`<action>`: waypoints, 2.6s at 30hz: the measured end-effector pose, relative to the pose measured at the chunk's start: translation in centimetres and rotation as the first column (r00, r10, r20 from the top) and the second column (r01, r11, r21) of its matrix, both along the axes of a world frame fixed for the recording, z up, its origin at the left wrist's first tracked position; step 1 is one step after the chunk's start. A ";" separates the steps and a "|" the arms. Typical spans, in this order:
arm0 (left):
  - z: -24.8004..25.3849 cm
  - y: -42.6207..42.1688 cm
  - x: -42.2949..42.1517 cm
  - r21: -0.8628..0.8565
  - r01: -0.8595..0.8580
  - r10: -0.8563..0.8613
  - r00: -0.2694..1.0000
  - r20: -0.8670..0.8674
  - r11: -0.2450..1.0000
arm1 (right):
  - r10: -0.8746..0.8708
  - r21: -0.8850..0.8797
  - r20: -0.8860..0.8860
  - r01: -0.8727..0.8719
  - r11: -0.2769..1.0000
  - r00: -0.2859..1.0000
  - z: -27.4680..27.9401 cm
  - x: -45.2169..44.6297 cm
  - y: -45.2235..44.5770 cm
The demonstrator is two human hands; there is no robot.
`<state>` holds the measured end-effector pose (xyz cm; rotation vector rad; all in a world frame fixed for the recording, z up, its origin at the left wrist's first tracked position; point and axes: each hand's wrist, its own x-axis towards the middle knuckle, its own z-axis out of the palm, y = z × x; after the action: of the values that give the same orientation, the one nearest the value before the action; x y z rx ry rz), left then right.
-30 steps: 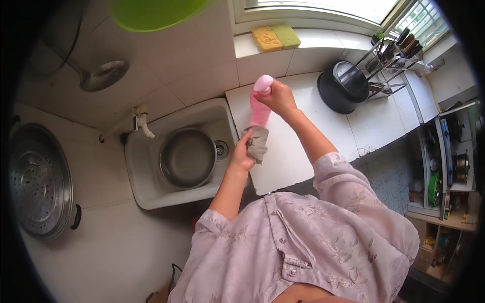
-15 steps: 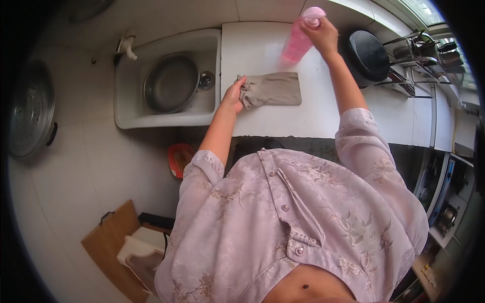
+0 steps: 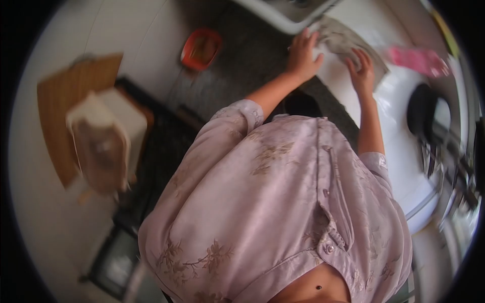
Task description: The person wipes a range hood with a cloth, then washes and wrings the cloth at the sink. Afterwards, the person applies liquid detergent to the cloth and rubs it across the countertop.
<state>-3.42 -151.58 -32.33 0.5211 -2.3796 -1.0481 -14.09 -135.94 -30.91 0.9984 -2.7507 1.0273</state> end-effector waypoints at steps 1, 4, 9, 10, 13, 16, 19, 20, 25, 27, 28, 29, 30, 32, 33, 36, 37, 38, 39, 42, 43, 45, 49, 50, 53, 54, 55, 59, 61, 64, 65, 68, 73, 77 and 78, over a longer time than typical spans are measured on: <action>-0.7 0.4 2.1 0.039 -0.017 0.017 1.000 -0.010 0.999 | 0.080 -0.010 -0.092 -0.082 0.997 0.993 -1.8 -0.8 -0.2; -4.1 1.4 9.3 0.102 -0.130 0.124 0.990 0.064 0.986 | 0.148 0.107 -0.293 -0.122 0.987 0.945 -4.9 -3.1 -2.5; -9.5 6.6 22.0 0.287 -0.584 0.431 0.782 0.451 0.759 | 0.259 0.285 -0.386 -0.153 0.946 0.885 -3.8 -4.3 -5.1; -12.4 8.5 24.7 0.266 -0.655 0.506 0.732 0.456 0.708 | 0.261 0.294 -0.404 -0.146 0.945 0.877 -4.0 -4.4 -4.9; -17.1 13.9 33.4 0.284 -0.889 0.566 0.449 0.691 0.359 | 0.280 0.302 -0.390 -0.166 0.939 0.877 -4.5 -4.4 -4.1; -20.6 16.9 38.4 0.217 -0.962 0.563 0.272 0.781 0.164 | 0.313 0.289 -0.458 -0.193 0.938 0.832 -4.5 -4.8 -3.6; -23.1 16.4 39.8 0.145 -0.987 0.624 0.160 0.765 0.074 | 0.352 0.366 -0.460 -0.187 0.912 0.815 -5.0 -7.3 -2.2; -23.9 15.7 39.9 0.144 -0.989 0.671 0.125 0.731 0.027 | 0.334 0.417 -0.423 -0.147 0.897 0.842 -5.4 -8.4 -1.3; -35.3 10.1 42.7 0.110 -0.963 0.787 -0.133 0.603 -0.246 | 0.268 0.469 -0.315 -0.096 0.878 0.911 -7.9 -10.3 1.2; -38.5 8.4 43.0 0.102 -0.902 0.792 -0.309 0.526 -0.419 | 0.257 0.483 -0.270 -0.100 0.870 0.928 -8.9 -10.4 1.5; -38.1 6.4 41.6 0.070 -0.887 0.795 -0.372 0.480 -0.457 | 0.254 0.489 -0.249 -0.105 0.866 0.935 -9.3 -10.5 1.6; -37.8 4.6 41.0 0.046 -0.853 0.771 -0.446 0.455 -0.520 | 0.251 0.495 -0.233 -0.107 0.862 0.940 -9.9 -10.4 1.6; -37.8 3.2 41.3 0.026 -0.816 0.746 -0.515 0.423 -0.578 | 0.248 0.500 -0.218 -0.110 0.859 0.944 -10.4 -10.6 1.7; -40.1 1.1 46.6 -0.171 -0.797 0.746 -0.602 0.283 -0.579 | 0.236 0.507 -0.197 -0.107 0.855 0.952 -11.4 -10.6 1.9; -38.7 -0.1 47.8 -0.211 -0.778 0.724 -0.628 0.285 -0.592 | 0.229 0.513 -0.186 -0.104 0.852 0.956 -11.8 -10.6 2.0; -36.5 -2.9 53.3 -0.479 -0.654 0.633 -0.738 0.234 -0.585 | 0.220 0.536 -0.155 -0.105 0.838 0.963 -12.9 -10.1 1.8; -35.3 -3.9 54.1 -0.496 -0.645 0.591 -0.754 0.287 -0.582 | 0.212 0.540 -0.150 -0.100 0.836 0.966 -13.1 -10.0 1.7; -34.0 -4.7 54.9 -0.511 -0.638 0.547 -0.766 0.339 -0.576 | 0.208 0.546 -0.145 -0.097 0.832 0.967 -13.3 -9.9 1.6; -34.2 -5.0 58.2 -0.570 -0.673 0.518 -0.734 0.439 -0.471 | 0.199 0.551 -0.145 -0.088 0.830 0.969 -13.3 -9.5 1.6; -43.0 -4.6 83.0 -0.741 -0.621 0.442 -0.606 0.661 0.256 | 0.169 0.550 -0.147 -0.062 0.833 0.975 -13.7 -8.6 1.9; -41.2 -4.9 81.7 -0.700 -0.701 0.481 -0.572 0.664 0.133 | 0.165 0.557 -0.150 -0.054 0.829 0.975 -13.6 -8.2 1.9; -38.5 -4.2 79.0 -0.586 -0.810 0.552 -0.495 0.670 -0.015 | 0.148 0.563 -0.146 -0.041 0.826 0.978 -13.3 -7.8 2.2; -36.6 -3.9 74.9 -0.379 -0.924 0.570 -0.335 0.750 -0.045 | 0.128 0.557 -0.153 -0.022 0.830 0.980 -11.9 -7.4 2.4; -36.0 -3.9 73.2 -0.297 -0.953 0.543 -0.285 0.790 -0.069 | 0.123 0.554 -0.150 -0.019 0.832 0.981 -11.4 -7.5 2.5; -34.6 -3.2 62.7 -0.688 -0.701 0.627 -0.455 0.632 0.185 | 0.112 0.525 -0.159 -0.011 0.851 0.981 -9.6 -7.5 2.5; -34.4 -3.1 60.4 -0.671 -0.721 0.638 -0.438 0.633 0.171 | 0.106 0.509 -0.157 -0.011 0.860 0.982 -8.7 -7.5 2.7; -34.1 -3.1 57.4 -0.652 -0.752 0.619 -0.469 0.630 0.094 | 0.101 0.490 -0.159 -0.010 0.872 0.982 -7.9 -7.6 2.6; -33.0 -2.6 48.5 -0.570 -0.806 0.581 -0.545 0.605 -0.163 | 0.046 0.408 -0.146 0.017 0.913 0.988 -4.9 -7.5 1.4; -32.4 -2.0 45.3 -0.491 -0.832 0.640 -0.529 0.557 -0.260 | 0.009 0.348 -0.148 0.043 0.937 0.989 -3.0 -7.1 0.4; -30.3 -1.8 40.3 -0.421 -0.876 0.584 -0.474 0.659 -0.236 | -0.007 0.269 -0.112 0.037 0.962 0.994 -1.1 -5.8 -2.1; -29.1 -1.6 37.6 -0.378 -0.894 0.560 -0.447 0.697 -0.243 | 0.129 0.330 -0.351 -0.007 0.944 0.927 -1.7 -5.8 -3.4; -26.6 -0.8 31.2 -0.312 -0.936 0.627 -0.341 0.701 -0.160 | 0.328 0.422 -0.561 -0.079 0.903 0.760 -1.0 -4.3 -4.4; -19.7 -0.1 24.4 -0.151 -0.976 0.757 0.023 0.653 0.160 | 0.251 0.495 -0.189 -0.129 0.859 0.949 -1.5 -3.4 -4.0; -10.7 -1.6 21.0 -0.181 -0.774 0.764 0.505 0.401 0.607 | 0.223 0.541 -0.095 -0.137 0.830 0.970 -0.8 -2.7 -3.9; -6.8 -1.9 19.6 -0.210 -0.709 0.723 0.571 0.390 0.673 | 0.217 0.532 -0.086 -0.139 0.835 0.972 -0.6 -2.4 -4.2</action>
<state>16.18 -153.50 -39.16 1.7112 -2.1402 -0.5252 -16.49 -140.14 -31.51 1.3478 -2.9114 0.1747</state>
